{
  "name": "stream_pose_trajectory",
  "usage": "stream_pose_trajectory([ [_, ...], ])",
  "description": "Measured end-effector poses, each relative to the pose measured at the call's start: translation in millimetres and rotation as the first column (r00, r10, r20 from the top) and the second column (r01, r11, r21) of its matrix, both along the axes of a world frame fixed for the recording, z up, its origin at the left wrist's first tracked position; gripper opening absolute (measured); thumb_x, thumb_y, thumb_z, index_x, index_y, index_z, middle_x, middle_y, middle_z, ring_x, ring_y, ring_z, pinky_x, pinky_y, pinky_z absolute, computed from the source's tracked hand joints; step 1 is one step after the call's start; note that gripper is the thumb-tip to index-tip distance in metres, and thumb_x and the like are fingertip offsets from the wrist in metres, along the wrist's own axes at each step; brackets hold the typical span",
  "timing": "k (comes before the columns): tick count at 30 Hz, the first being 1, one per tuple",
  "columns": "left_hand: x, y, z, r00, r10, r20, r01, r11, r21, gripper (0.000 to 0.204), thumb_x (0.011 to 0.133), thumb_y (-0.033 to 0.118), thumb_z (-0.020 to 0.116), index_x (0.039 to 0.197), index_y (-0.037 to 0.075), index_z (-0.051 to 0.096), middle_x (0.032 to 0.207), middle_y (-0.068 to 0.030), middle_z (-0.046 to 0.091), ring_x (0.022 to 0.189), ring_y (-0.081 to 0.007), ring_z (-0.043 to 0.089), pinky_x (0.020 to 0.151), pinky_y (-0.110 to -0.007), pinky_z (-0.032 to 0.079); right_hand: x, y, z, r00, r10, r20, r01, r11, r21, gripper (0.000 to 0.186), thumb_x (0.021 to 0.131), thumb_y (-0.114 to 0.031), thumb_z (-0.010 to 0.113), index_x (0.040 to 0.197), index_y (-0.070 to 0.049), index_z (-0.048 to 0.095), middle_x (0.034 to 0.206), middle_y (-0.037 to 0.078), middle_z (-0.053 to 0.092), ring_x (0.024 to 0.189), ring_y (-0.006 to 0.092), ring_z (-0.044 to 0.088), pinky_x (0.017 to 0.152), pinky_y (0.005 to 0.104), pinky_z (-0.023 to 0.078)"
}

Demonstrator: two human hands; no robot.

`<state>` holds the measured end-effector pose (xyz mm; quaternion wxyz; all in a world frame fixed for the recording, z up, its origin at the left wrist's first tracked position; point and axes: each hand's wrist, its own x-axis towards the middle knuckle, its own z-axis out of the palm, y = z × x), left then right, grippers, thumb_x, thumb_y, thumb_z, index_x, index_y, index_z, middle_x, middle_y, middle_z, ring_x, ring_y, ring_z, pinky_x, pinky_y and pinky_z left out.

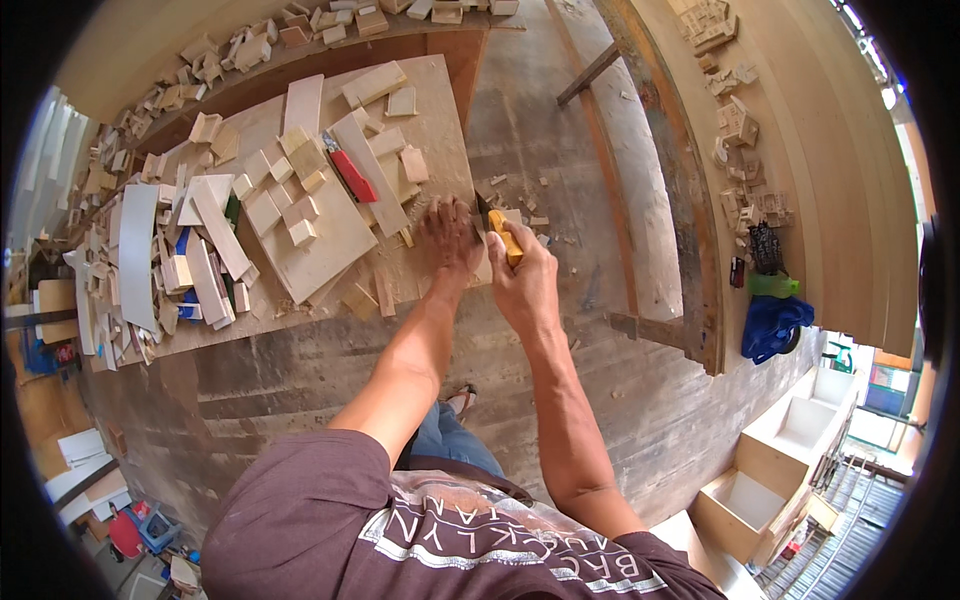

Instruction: The person marks a line on a small block of wood with a pencil and then uses a hand saw to cut through the wood on a workbench.

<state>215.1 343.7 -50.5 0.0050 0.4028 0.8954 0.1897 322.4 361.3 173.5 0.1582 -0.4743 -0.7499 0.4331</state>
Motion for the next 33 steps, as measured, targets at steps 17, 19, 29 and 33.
stream_pose_trajectory([
  [17,-12,-1,-25,0.997,0.044,-0.057,-0.041,0.998,0.047,0.055,0.087,0.036,0.063,0.134,0.009,0.053,0.148,-0.0103,0.044,0.146,-0.0330,0.031,0.117,-0.054,0.028,26,-23,9,0.994,0.062,-0.087,-0.051,0.992,0.114,0.029,0.099,-0.016,0.066,0.120,0.005,0.065,0.100,0.026,0.071,0.089,0.0334,0.074,0.079,0.0381,0.055],
  [19,0,0,-28,0.997,0.030,-0.076,-0.025,0.997,0.067,0.055,0.087,0.037,0.062,0.133,0.009,0.054,0.147,-0.0099,0.045,0.146,-0.0330,0.032,0.116,-0.055,0.028,4,-5,-13,0.999,0.021,-0.031,-0.019,0.998,0.065,0.029,0.100,-0.016,0.065,0.121,0.004,0.065,0.100,0.027,0.071,0.088,0.0332,0.073,0.079,0.0377,0.055],
  [29,-2,5,-16,0.999,0.047,0.007,-0.047,0.999,0.018,0.056,0.087,0.039,0.061,0.133,0.008,0.055,0.148,-0.0096,0.045,0.145,-0.0323,0.032,0.117,-0.055,0.026,3,6,-15,0.999,0.036,-0.028,-0.034,0.998,0.049,0.031,0.099,-0.017,0.067,0.122,0.003,0.065,0.097,0.026,0.070,0.084,0.0314,0.071,0.077,0.0363,0.054],
  [33,-9,4,-25,0.995,0.075,0.072,-0.077,0.997,0.023,0.056,0.086,0.036,0.062,0.133,0.008,0.055,0.149,-0.0091,0.043,0.147,-0.0323,0.030,0.117,-0.056,0.025,18,-6,0,0.995,0.046,-0.087,-0.037,0.994,0.101,0.030,0.100,-0.019,0.066,0.119,0.003,0.065,0.095,0.025,0.070,0.086,0.0301,0.071,0.079,0.0361,0.054],
])
